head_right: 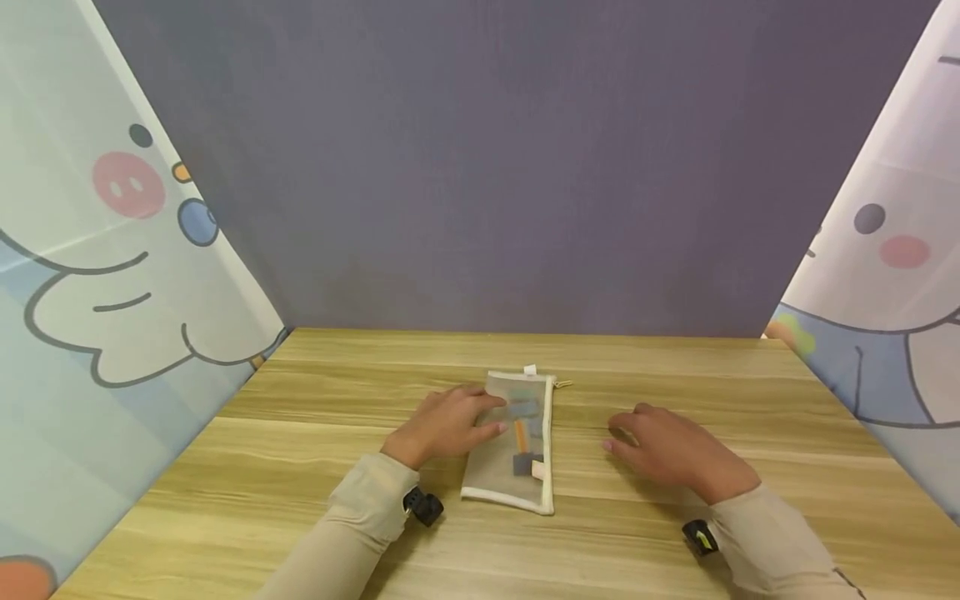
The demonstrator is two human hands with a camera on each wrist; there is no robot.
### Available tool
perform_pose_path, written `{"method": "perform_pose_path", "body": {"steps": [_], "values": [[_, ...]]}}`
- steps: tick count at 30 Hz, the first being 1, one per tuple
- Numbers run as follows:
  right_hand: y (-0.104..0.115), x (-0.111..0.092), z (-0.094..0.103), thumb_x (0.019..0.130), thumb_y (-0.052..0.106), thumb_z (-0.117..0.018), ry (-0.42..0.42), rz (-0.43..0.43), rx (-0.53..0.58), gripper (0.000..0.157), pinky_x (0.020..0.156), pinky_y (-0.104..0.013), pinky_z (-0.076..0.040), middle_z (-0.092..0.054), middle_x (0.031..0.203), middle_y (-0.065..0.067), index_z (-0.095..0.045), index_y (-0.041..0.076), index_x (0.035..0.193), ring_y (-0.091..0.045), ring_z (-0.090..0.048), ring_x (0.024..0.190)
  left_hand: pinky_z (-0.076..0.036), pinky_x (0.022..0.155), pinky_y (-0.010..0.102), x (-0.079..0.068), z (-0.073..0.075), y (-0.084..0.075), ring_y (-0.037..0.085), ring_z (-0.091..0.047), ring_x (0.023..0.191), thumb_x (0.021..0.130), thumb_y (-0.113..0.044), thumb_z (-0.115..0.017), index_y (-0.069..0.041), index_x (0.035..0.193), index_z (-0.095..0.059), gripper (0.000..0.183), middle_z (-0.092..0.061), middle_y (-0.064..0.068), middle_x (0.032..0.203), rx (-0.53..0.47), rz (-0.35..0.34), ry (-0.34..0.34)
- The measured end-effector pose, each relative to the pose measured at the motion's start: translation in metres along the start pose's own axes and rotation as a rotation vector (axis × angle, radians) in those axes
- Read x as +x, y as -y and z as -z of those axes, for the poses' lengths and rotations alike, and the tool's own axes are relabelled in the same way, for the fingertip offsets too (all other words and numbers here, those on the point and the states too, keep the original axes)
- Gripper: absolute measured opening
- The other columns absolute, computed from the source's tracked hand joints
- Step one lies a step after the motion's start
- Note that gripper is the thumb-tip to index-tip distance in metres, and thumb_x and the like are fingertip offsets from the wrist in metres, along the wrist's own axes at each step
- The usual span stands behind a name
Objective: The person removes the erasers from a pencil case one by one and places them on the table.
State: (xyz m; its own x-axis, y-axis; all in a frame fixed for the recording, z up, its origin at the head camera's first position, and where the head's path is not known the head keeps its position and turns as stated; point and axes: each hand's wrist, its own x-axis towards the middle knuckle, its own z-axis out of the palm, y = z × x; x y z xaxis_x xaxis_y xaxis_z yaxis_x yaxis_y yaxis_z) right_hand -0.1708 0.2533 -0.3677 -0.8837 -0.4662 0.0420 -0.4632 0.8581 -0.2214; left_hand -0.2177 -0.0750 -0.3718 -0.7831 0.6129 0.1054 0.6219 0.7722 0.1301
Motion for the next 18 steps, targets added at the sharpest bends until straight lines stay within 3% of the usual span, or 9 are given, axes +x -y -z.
{"method": "perform_pose_path", "body": {"steps": [7,12,18], "values": [[0.001,0.009,0.010,0.100,0.039,-0.062,0.086,-0.001,0.031,0.043,0.077,-0.049,-0.051,-0.065,0.107,-0.008,-0.068,0.005,0.124,-0.023,-0.062,0.090,-0.052,0.067,0.033,0.007,0.002,-0.005,0.014,-0.063,0.102,0.102,-0.050,-0.053,-0.029,0.136,-0.065,0.042,-0.064,-0.003,0.126,-0.010,-0.001,0.002],[0.006,0.016,0.013,0.101,0.035,-0.061,0.112,-0.016,0.070,0.042,0.084,-0.054,-0.051,-0.068,0.112,-0.011,-0.067,0.000,0.124,-0.033,-0.065,0.098,-0.053,0.073,0.035,0.009,0.004,-0.009,0.015,-0.063,0.105,0.101,-0.049,-0.054,-0.028,0.135,-0.066,0.042,-0.066,-0.003,0.124,0.014,0.010,0.009],[0.006,0.024,0.015,0.101,0.031,-0.062,0.121,-0.049,0.119,0.043,0.080,-0.051,-0.052,-0.069,0.114,-0.014,-0.065,-0.005,0.125,-0.028,-0.067,0.093,-0.054,0.074,0.035,0.012,0.005,-0.011,0.016,-0.064,0.106,0.101,-0.050,-0.054,-0.027,0.133,-0.067,0.042,-0.067,-0.004,0.124,0.035,0.020,0.009]]}}
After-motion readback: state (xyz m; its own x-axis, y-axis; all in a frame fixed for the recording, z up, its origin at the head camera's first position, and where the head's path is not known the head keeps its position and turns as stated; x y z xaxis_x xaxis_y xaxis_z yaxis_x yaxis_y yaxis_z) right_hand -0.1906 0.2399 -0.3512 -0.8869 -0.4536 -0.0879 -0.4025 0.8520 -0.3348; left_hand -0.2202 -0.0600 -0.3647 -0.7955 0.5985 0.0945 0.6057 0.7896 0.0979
